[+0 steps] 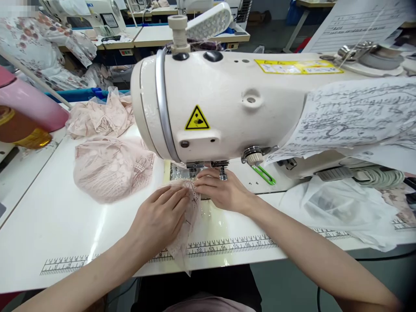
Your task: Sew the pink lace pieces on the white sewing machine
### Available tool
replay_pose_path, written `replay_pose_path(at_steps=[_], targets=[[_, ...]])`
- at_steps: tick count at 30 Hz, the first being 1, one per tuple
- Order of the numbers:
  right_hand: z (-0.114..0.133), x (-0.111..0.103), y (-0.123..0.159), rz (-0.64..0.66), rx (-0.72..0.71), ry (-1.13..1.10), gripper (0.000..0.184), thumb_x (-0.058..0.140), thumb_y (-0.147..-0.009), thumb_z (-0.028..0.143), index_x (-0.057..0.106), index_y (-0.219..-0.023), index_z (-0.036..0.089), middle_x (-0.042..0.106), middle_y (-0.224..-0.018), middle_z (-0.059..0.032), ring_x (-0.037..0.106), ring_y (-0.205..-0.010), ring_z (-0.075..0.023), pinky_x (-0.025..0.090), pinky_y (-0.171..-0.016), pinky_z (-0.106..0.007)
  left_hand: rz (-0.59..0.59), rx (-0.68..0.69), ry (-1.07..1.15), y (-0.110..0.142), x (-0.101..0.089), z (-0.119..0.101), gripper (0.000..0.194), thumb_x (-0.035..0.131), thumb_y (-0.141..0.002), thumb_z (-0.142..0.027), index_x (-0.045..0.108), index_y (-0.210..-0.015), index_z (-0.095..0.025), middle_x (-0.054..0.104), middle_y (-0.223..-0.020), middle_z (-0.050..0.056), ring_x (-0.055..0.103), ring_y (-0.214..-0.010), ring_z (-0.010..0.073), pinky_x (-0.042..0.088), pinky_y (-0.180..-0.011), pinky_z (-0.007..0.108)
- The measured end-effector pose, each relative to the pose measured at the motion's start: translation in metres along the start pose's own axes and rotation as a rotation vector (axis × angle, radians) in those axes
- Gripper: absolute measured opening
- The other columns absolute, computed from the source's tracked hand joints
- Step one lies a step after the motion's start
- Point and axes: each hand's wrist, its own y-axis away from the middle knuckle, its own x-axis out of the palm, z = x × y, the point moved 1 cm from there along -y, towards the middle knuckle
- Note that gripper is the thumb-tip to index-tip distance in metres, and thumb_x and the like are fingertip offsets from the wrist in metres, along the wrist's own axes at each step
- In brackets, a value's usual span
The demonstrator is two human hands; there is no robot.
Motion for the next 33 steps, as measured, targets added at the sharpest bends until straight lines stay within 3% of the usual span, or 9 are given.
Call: replay_pose_path(at_steps=[6,13,23,33], targets=[[-0.008,-0.002,0.001,-0.03,0.02,0.053,0.028,0.049,-0.086,0.001,0.07,-0.093,0.019,0.076,-0.099,0.0014,0.068,-0.094,-0.0145,0.051,-0.078,-0.031,0.032,0.007,-0.058,-0.013,0.016,0.012,0.04,0.043,-0.094,-0.018,0.058,-0.13,-0.01,0.06,-0.134,0.014,0.06,-0.12,0.0296,0.055,-0.092,0.044],[-0.012,0.007,0.003,-0.047,0.096,0.077,0.027,0.053,-0.086,0.005,0.07,-0.102,0.019,0.074,-0.111,-0.0018,0.07,-0.094,-0.019,0.056,-0.077,-0.033,0.044,-0.032,0.006,-0.021,0.027,0.032,0.04,0.041,-0.098,-0.023,0.056,-0.133,-0.012,0.062,-0.133,0.012,0.058,-0.122,0.0281,0.052,-0.099,0.045],[-0.006,0.008,0.01,0.129,0.224,0.113,0.043,0.048,-0.091,0.008,0.058,-0.128,0.029,0.069,-0.122,-0.0039,0.067,-0.094,-0.019,0.048,-0.068,-0.031,0.02,0.016,0.022,-0.02,0.036,0.043,0.041,0.038,-0.099,-0.023,0.057,-0.133,-0.011,0.064,-0.13,0.011,0.064,-0.115,0.0261,0.049,-0.101,0.045],[-0.007,0.008,0.009,0.115,0.199,0.131,0.041,0.049,-0.09,0.008,0.06,-0.125,0.026,0.07,-0.121,-0.0041,0.068,-0.092,-0.0194,0.048,-0.065,-0.031,0.034,-0.006,0.013,-0.018,0.038,0.044,0.041,0.037,-0.099,-0.025,0.055,-0.135,-0.013,0.063,-0.132,0.01,0.062,-0.117,0.0262,0.046,-0.103,0.045]])
